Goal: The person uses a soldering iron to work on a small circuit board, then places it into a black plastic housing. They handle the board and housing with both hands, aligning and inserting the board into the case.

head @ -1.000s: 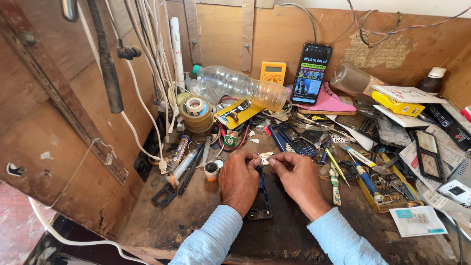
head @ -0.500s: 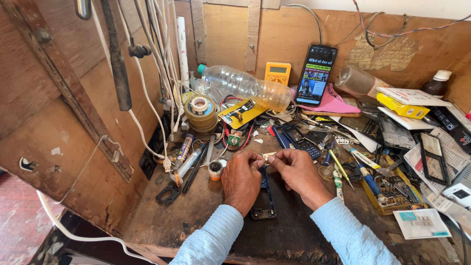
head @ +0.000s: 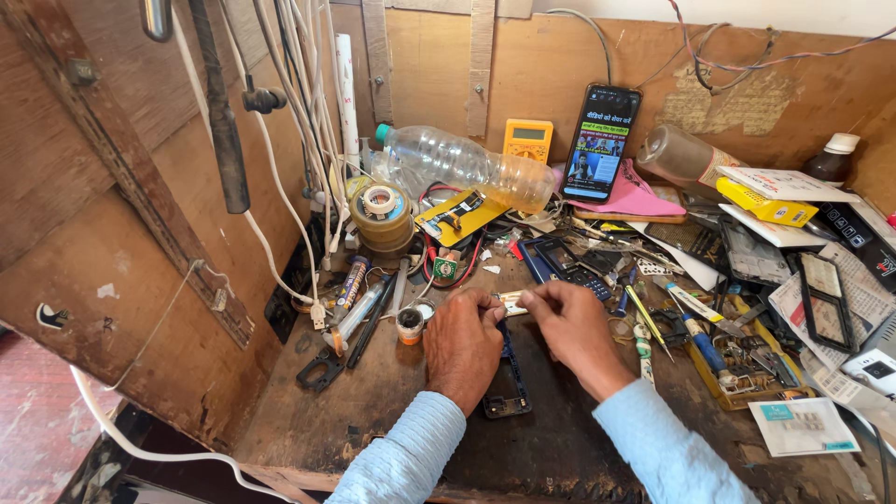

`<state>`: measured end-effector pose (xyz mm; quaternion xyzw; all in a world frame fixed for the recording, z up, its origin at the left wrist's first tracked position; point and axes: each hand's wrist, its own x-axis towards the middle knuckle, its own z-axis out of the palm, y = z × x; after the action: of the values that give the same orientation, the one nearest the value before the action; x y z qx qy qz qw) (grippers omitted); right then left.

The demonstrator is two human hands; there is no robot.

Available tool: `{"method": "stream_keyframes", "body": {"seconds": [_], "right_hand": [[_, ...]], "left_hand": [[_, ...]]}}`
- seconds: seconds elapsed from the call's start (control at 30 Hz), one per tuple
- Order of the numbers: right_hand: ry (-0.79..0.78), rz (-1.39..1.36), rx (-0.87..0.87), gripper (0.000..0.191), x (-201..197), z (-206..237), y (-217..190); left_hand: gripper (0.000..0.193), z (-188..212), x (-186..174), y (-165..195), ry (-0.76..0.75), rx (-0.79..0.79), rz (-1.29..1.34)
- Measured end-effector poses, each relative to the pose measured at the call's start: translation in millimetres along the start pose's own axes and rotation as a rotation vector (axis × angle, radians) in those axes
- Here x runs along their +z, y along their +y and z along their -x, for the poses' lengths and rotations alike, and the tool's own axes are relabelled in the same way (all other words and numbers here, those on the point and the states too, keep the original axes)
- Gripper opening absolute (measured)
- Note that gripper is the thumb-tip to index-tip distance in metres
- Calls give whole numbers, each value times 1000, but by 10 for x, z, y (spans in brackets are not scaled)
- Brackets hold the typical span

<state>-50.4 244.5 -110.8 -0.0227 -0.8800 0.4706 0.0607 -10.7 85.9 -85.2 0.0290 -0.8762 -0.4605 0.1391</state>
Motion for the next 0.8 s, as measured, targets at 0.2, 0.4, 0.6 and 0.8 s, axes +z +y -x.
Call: {"method": "stream_keyframes", "body": {"seconds": [0.2,0.4,0.6,0.8], "right_hand": [[59,34,-120,24,31,132,37],[41,29,-104,23,83,142,-3],[44,-5,-118,24,97,177,-39],[93,109,-99,27,109,248,-82]], "left_hand": [[16,7,35,0,-6,-43,6],[16,14,36,-35,16,-26,7],[17,16,33,-45,12,-28,27],[18,24,1,-35,-18,-56,31]]}}
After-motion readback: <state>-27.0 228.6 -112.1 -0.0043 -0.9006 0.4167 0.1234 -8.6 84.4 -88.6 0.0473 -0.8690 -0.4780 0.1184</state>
